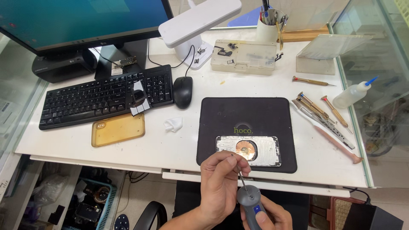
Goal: The person uses a hot air gun to heat the back of a disassembled smartphone placed on a mousepad. The person repeatedly directs the hot air at the copper coil area and edges of the phone back while holding the device steady with the other hand.
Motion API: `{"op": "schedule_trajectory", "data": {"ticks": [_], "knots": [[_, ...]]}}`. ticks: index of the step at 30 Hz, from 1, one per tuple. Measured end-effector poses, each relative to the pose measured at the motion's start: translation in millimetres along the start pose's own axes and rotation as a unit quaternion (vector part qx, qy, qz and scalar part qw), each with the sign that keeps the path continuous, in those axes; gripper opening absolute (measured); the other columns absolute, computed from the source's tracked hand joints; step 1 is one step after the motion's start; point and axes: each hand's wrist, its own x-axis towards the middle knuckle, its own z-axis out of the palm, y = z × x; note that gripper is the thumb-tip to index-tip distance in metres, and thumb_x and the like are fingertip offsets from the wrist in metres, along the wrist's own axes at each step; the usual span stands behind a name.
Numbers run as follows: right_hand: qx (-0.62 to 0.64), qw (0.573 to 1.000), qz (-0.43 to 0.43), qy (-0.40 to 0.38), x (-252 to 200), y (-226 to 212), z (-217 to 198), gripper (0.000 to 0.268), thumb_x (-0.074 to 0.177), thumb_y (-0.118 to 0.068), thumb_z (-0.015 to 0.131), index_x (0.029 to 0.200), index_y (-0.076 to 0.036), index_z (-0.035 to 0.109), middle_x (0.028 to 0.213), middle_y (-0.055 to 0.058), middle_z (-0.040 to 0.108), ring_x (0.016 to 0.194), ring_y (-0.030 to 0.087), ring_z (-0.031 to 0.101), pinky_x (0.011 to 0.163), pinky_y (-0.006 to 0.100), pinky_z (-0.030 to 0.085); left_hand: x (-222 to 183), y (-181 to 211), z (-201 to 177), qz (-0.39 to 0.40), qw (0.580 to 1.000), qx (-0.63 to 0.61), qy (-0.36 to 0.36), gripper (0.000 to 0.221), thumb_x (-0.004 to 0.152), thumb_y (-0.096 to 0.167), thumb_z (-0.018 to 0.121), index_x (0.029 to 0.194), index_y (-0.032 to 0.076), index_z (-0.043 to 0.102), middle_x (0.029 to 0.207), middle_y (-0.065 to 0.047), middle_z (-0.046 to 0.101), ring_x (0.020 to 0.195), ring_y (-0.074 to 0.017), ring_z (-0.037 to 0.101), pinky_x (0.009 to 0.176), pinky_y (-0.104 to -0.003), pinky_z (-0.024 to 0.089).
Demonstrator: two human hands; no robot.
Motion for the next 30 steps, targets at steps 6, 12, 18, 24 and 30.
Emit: {"op": "schedule_trajectory", "data": {"ticks": [6,12,18,24,30], "knots": [[-0.108,0.982,-0.027,-0.154,11.2,18.5,-32.7,0.062,0.101,-0.036,0.063,0.139,0.013,0.056,0.097,0.025,0.079,0.088,0.028,0.081,0.083,0.039,0.065,37.6,59.6,-8.7,0.224,0.974,0.037,0.021,0.017,0.105,0.008,0.059,0.1,-0.006,0.066,0.092,-0.016,0.069,0.089,-0.0224,0.065,0.087,-0.037,0.053],[-0.144,0.989,0.027,-0.021,-0.6,-5.5,-48.0,0.055,0.091,-0.031,0.057,0.129,0.008,0.067,0.089,0.021,0.072,0.07,0.025,0.072,0.064,0.038,0.065,44.8,72.9,-36.5,0.215,0.909,0.353,0.063,0.014,0.097,0.004,0.063,0.1,-0.006,0.073,0.088,-0.012,0.074,0.081,-0.0176,0.07,0.078,-0.032,0.058],[-0.101,0.994,0.042,0.019,5.1,-9.0,-36.9,0.057,0.088,-0.028,0.059,0.132,0.008,0.062,0.083,0.026,0.073,0.058,0.025,0.068,0.052,0.04,0.056,51.6,98.5,-46.2,0.27,0.725,0.63,0.059,0.011,0.098,0.003,0.064,0.094,-0.005,0.071,0.083,-0.009,0.07,0.071,-0.0163,0.064,0.068,-0.028,0.053],[-0.142,0.989,0.045,0.015,10.4,-3.7,-66.3,0.049,0.102,-0.023,0.06,0.135,0.012,0.061,0.082,0.027,0.064,0.064,0.026,0.062,0.055,0.04,0.056,60.4,118.7,-66.4,0.3,0.573,0.762,-0.035,0.014,0.093,-0.001,0.064,0.106,-0.004,0.067,0.098,-0.014,0.067,0.088,-0.0278,0.064,0.077,-0.037,0.052],[-0.217,0.976,0.011,0.005,14.2,-25.0,-63.3,0.056,0.094,-0.017,0.067,0.146,0.004,0.059,0.096,0.02,0.069,0.068,0.028,0.073,0.057,0.043,0.065,55.5,126.0,-64.3,0.301,0.514,0.799,-0.082,0.022,0.092,-0.001,0.064,0.114,-0.002,0.066,0.106,-0.015,0.067,0.1,-0.0329,0.063,0.09,-0.042,0.052]]}}
